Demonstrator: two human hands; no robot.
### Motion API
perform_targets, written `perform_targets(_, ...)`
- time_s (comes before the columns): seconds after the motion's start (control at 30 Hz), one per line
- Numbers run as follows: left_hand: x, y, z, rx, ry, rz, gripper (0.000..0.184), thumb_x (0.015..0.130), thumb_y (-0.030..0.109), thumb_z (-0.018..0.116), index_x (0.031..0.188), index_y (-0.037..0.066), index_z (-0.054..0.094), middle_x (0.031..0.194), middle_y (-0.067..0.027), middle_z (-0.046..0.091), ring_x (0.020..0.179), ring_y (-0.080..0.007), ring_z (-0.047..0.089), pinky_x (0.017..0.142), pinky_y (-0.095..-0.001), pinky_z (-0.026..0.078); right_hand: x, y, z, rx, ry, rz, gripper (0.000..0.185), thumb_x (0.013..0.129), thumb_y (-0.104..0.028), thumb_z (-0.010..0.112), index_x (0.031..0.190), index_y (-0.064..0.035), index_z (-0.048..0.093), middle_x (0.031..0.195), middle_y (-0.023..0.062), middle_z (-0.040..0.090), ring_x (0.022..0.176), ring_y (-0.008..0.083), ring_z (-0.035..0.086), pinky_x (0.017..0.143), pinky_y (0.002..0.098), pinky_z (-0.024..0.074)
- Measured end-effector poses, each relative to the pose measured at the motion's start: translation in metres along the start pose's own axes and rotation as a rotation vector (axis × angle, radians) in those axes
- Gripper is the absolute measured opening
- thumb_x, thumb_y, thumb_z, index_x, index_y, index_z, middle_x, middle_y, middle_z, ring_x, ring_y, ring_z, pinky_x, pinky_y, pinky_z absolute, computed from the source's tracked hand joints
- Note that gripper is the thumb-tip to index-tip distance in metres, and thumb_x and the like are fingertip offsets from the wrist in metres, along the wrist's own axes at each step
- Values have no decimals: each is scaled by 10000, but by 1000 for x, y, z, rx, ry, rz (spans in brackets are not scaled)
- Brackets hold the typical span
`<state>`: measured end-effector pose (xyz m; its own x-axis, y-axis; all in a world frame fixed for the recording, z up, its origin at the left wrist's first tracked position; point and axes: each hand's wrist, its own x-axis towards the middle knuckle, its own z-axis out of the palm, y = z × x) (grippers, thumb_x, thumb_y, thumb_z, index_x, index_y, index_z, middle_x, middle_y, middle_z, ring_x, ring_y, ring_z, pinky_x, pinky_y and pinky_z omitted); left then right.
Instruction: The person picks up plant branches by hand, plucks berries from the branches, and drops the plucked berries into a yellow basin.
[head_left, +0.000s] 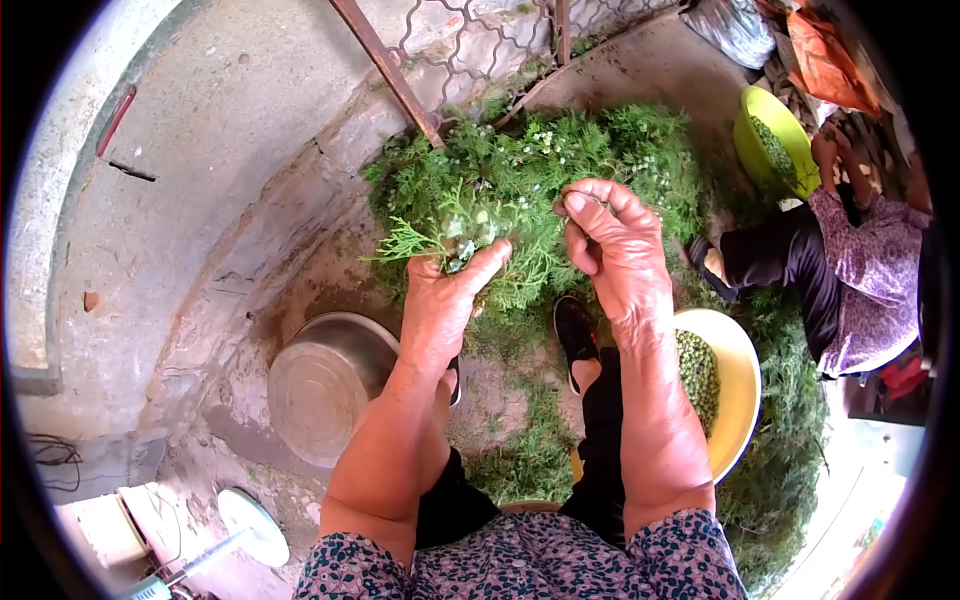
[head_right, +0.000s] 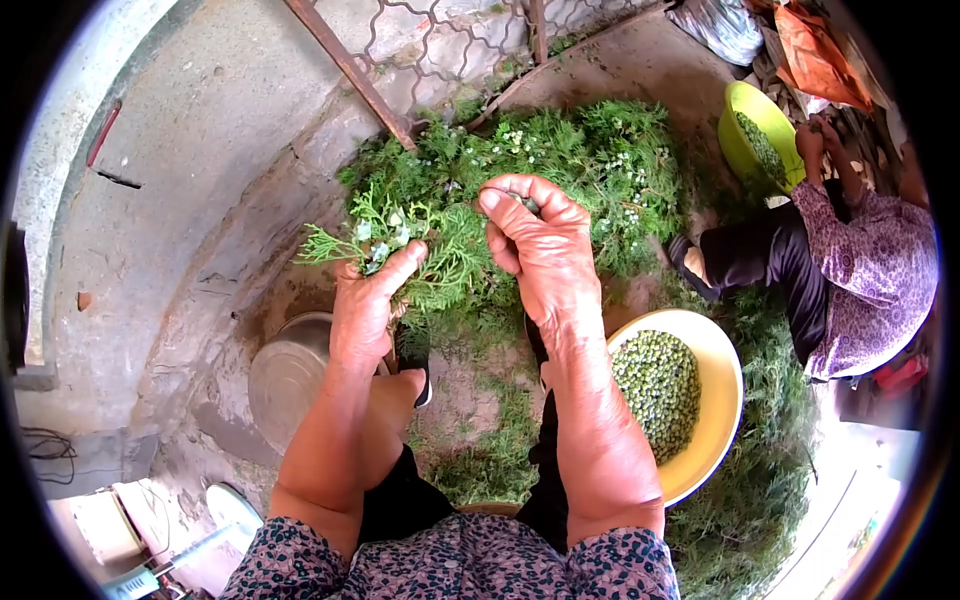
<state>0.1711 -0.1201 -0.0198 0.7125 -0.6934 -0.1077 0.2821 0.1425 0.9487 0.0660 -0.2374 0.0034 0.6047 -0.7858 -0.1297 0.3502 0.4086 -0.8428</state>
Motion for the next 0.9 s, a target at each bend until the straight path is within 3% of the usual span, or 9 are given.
perform_targets(0.13, 0, 1, -4, 67, -110, -37, 146, 737, 151, 697, 875, 115, 663, 709, 53, 617, 529, 1, 477, 390, -162, 303, 2, -2, -2, -139, -44, 73, 116, 798, -98, 644, 888, -29, 621, 652, -4, 573, 458, 38, 421, 383, 167, 282)
perform_targets(0.2, 1, 1, -4, 79, -122, -57, 165, 724, 154, 702, 879, 119, 660, 702, 59, 614, 528, 4, 473, 383, -160, 288, 0, -3, -1, -208, -194, 238, 141, 800, -114, 647, 912, -29, 631, 655, -18, 568, 461, 25, 416, 386, 158, 289)
perform_targets(0.5, 2, -3, -8, 99, -109, -112, 185, 711, 189, 717, 869, 122, 649, 684, 48, 603, 530, -8, 475, 376, -159, 284, -3, 3, 2, -358, -308, 229, 185, 787, -126, 662, 940, -25, 636, 697, -34, 576, 511, 6, 417, 427, 153, 321)
perform_targets(0.57, 2, -4, -6, 99, -60, -72, 182, 706, 219, 733, 837, 125, 649, 665, 51, 591, 529, -8, 475, 369, -161, 290, -3, 17, 4, -499, -143, -73, 139, 823, -132, 621, 912, -25, 620, 613, -27, 549, 475, 26, 437, 408, 159, 329)
perform_targets(0.6, 2, -4, -6, 98, -60, -72, 182, 706, 219, 733, 837, 125, 649, 665, 51, 591, 529, -8, 475, 369, -161, 290, -2, 12, 4, -500, -143, -73, 139, 823, -132, 621, 912, -25, 620, 613, -27, 549, 475, 26, 437, 408, 159, 329)
perform_targets(0.67, 1, -3, -7, 92, -59, -80, 185, 707, 251, 741, 797, 119, 647, 655, 49, 586, 514, -12, 474, 362, -164, 297, 2, -5, 0, -354, 119, 17, 95, 834, -123, 600, 877, -39, 602, 599, 1, 554, 468, 52, 446, 406, 175, 344)
perform_targets(0.8, 3, 7, 0, 134, 11, -209, 179, 726, 256, 729, 779, 105, 646, 656, 44, 581, 484, -18, 463, 360, -165, 301, 6, -11, -22, 42, 172, 53, 89, 818, -68, 599, 876, -3, 581, 686, 64, 592, 501, 107, 514, 401, 195, 389)
perform_targets(0.87, 8, 4, -7, 112, -111, -291, 165, 743, 148, 704, 874, 82, 629, 828, -3, 623, 710, -99, 557, 544, -236, 427, 4, -15, -43, 63, 163, 37, 95, 803, -35, 601, 886, 9, 586, 738, 81, 603, 549, 123, 546, 406, 206, 413)
perform_targets(0.9, 8, 12, -6, 137, -171, -359, 189, 752, 150, 699, 903, 68, 622, 816, -7, 611, 700, -95, 545, 529, -219, 420, 0, -18, -50, 59, 184, 25, 99, 801, -32, 601, 890, 10, 584, 749, 83, 601, 555, 127, 547, 408, 208, 415)
